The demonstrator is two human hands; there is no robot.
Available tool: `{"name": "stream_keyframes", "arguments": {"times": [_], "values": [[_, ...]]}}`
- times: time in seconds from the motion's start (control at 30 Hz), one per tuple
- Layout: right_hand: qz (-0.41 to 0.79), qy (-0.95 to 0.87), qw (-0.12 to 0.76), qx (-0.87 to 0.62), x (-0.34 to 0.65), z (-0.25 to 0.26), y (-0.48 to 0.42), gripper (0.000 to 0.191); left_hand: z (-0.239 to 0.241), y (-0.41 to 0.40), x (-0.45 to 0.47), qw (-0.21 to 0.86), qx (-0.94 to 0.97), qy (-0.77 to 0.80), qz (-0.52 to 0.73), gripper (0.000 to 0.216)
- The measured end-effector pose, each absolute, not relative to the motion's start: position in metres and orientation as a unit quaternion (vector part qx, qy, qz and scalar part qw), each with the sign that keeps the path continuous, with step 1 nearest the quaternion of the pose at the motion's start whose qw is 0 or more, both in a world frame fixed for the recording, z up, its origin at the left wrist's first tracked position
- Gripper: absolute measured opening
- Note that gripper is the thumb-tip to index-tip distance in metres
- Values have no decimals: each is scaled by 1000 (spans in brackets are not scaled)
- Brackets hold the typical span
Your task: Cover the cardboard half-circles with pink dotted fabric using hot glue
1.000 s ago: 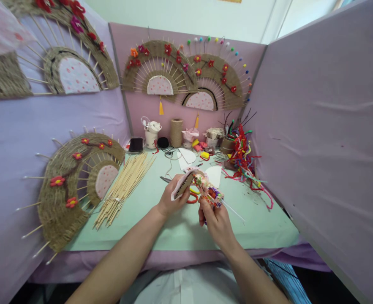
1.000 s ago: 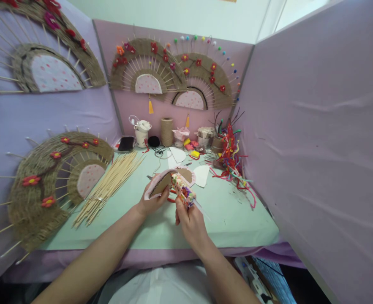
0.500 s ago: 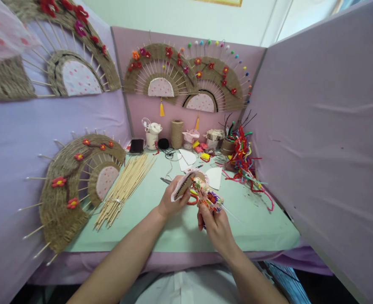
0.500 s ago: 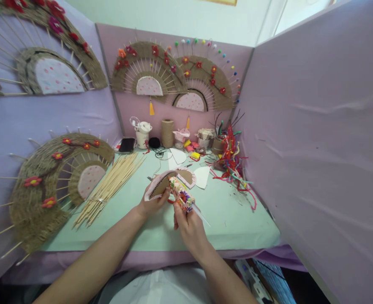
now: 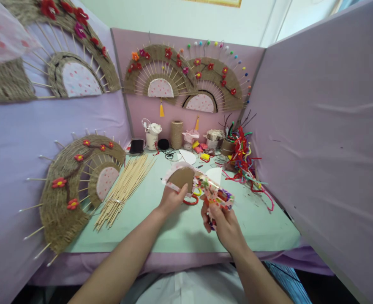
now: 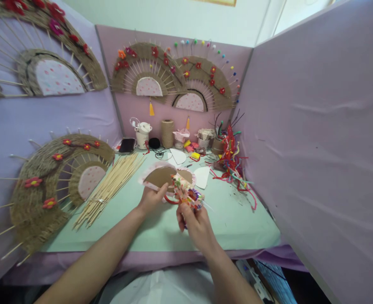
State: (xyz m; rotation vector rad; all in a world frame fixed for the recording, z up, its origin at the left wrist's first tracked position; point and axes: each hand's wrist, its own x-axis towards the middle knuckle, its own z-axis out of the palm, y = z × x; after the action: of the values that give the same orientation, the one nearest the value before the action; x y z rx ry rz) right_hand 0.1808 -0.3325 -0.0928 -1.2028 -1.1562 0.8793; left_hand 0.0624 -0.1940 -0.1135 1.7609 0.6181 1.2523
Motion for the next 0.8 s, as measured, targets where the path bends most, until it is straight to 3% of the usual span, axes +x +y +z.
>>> {"name": "stream_keyframes", "arguments": {"times": [0.13, 0.27, 0.4, 0.5, 0.57, 0.67, 0.73, 0.8], "values": [[210, -459, 553, -663, 230, -93, -322, 45, -107, -187, 62, 543, 622, 284, 487, 42], [-4, -442, 343, -829, 296, -117, -314, 39, -108, -182, 61, 645, 528, 286, 473, 47], [-29, -407, 138, -902, 334, -144, -321, 48, -107, -182, 62, 711, 468, 245, 464, 42], [-13, -377, 87, -922, 339, -145, -329, 50, -105, -183, 60, 734, 453, 222, 455, 43], [-52, -377, 136, -915, 334, -134, -330, 51, -104, -183, 58, 751, 452, 200, 438, 42], [-47, -452, 339, -823, 312, -110, -317, 43, -104, -184, 55, 780, 462, 153, 394, 40], [85, -518, 485, -699, 288, -97, -301, 40, -105, -184, 53, 797, 477, 121, 350, 37], [282, -517, 570, -573, 261, -89, -281, 39, -107, -184, 51, 809, 493, 103, 304, 38]]}}
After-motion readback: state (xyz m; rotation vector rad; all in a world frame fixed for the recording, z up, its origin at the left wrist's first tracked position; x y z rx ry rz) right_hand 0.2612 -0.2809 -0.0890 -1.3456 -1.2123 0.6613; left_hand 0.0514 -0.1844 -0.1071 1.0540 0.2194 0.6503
